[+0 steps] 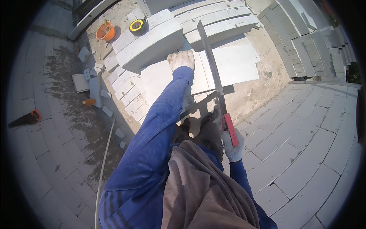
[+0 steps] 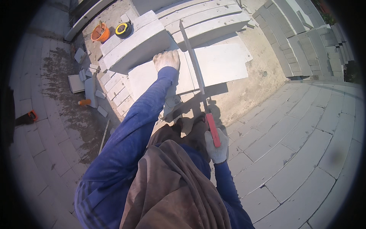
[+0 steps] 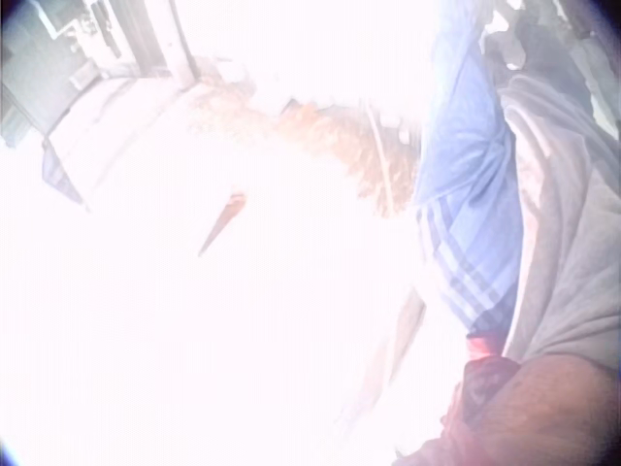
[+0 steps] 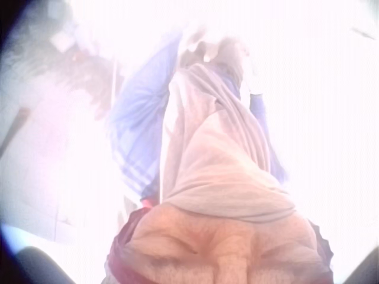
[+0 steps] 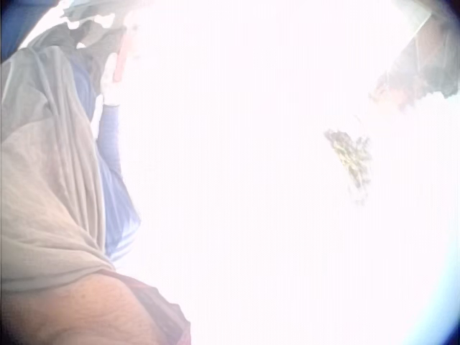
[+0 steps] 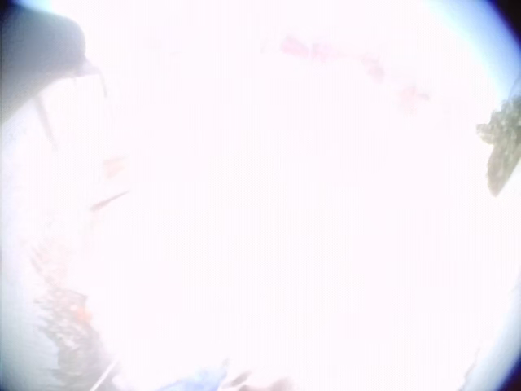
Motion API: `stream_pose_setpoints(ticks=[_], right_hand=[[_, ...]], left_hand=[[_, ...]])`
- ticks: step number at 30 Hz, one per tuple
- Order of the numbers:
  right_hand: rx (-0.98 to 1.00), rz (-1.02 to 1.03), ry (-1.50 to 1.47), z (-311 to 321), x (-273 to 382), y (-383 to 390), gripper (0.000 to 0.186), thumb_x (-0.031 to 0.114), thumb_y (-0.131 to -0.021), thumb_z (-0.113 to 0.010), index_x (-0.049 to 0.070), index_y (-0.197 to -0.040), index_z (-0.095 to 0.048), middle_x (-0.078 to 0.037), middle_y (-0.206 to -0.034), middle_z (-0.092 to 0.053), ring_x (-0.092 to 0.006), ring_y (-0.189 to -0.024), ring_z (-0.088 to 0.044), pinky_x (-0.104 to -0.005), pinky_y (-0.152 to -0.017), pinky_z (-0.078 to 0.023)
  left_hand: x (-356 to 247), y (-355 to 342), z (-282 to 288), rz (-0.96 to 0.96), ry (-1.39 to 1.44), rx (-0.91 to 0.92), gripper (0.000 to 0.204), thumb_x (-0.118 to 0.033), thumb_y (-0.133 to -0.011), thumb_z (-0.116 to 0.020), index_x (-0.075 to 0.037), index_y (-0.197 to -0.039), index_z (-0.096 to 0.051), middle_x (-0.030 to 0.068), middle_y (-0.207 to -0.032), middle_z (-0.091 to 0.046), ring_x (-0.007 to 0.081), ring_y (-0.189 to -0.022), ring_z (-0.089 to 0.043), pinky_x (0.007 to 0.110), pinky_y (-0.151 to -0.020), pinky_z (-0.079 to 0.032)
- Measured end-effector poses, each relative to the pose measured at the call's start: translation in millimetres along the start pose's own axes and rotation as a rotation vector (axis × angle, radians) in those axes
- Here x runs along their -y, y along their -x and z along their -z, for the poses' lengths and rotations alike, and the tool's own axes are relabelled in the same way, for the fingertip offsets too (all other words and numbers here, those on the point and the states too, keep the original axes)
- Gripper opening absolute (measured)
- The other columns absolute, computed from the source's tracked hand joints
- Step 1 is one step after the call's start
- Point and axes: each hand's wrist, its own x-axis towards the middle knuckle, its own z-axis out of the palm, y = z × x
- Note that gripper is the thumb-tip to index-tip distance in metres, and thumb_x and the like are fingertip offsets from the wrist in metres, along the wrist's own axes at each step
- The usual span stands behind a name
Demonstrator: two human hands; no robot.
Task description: The person measures and cuts white rectangular tiles using a tape measure and a hand saw. They repeatedly measure the tiles, mark them, and saw them into smaller pieces on a tiled outdoor surface. The cut pieces are stacked or placed aside.
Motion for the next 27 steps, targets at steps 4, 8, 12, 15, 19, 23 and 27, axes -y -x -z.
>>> stream_pose_setpoints(ticks=[4,8,12,15,19,23,27], right_hand=[[-0.137,0.000,0.022,45,12,6,0.023,0.020,-0.093,-0.076,0.001,-0.089,-0.066,-0.016,-0.074,-0.064,-0.0294,-0.063,-0.067,-0.0397,-0.061,-0.051],[-0.182,0.190,0.139,49,-6,-72,0.023,0.022,-0.098,-0.068,0.001,-0.092,-0.064,-0.012,-0.072,-0.060,-0.0261,-0.062,-0.059,-0.0411,-0.062,-0.049],[-0.046,0.152,0.161,62,-18,-184,0.027,0.029,-0.103,-0.058,0.003,-0.098,-0.066,-0.024,-0.075,-0.063,-0.0452,-0.074,-0.067,-0.0500,-0.065,-0.050],[-0.081,0.424,0.443,70,-15,-287,0.030,0.033,-0.104,-0.056,0.005,-0.098,-0.063,-0.026,-0.080,-0.066,-0.0451,-0.077,-0.069,-0.0553,-0.068,-0.051],[0.042,0.647,0.639,71,-16,-435,0.028,0.034,-0.101,-0.061,0.006,-0.094,-0.061,-0.021,-0.083,-0.068,-0.0422,-0.081,-0.070,-0.0544,-0.075,-0.054],[0.057,0.755,1.007,65,-45,-545,0.032,0.037,-0.101,-0.062,0.005,-0.106,-0.067,-0.020,-0.108,-0.072,-0.0381,-0.107,-0.070,-0.0521,-0.092,-0.052],[-0.087,0.507,0.682,77,-103,-543,0.050,0.044,-0.102,-0.065,0.002,-0.130,-0.068,-0.023,-0.127,-0.071,-0.0400,-0.126,-0.065,-0.0491,-0.104,-0.051]], left_hand=[[3,0,-10,-0.023,0.004,-0.062,0.053,-0.035,-0.109,-0.036,-0.009,-0.099,-0.081,0.0145,-0.104,-0.079,0.0344,-0.106,-0.071,0.053,-0.107,-0.041],[11,-5,-16,-0.029,0.168,-0.124,0.042,-0.034,-0.107,-0.045,-0.012,-0.103,-0.081,0.0149,-0.106,-0.079,0.0338,-0.105,-0.072,0.055,-0.107,-0.043],[35,17,-2,0.059,0.824,-0.341,0.031,-0.033,-0.103,-0.064,-0.008,-0.110,-0.081,0.0156,-0.109,-0.079,0.0353,-0.107,-0.073,0.056,-0.116,-0.043],[81,70,21,0.076,0.587,-0.548,0.025,-0.024,-0.102,-0.069,-0.004,-0.112,-0.080,0.0144,-0.110,-0.080,0.0320,-0.108,-0.074,0.044,-0.110,-0.049],[154,170,34,0.695,0.291,-0.612,0.046,-0.035,-0.099,-0.071,0.000,-0.128,-0.074,0.0184,-0.130,-0.074,0.0319,-0.125,-0.069,0.041,-0.108,-0.051],[193,231,11,0.928,0.624,-0.445,0.066,-0.047,-0.103,-0.063,0.006,-0.142,-0.063,0.0246,-0.140,-0.068,0.0337,-0.132,-0.065,0.041,-0.113,-0.048],[178,263,-21,1.173,1.001,-0.319,0.075,-0.052,-0.102,-0.069,0.003,-0.152,-0.054,0.0128,-0.130,-0.070,0.0190,-0.121,-0.066,0.033,-0.101,-0.052]])
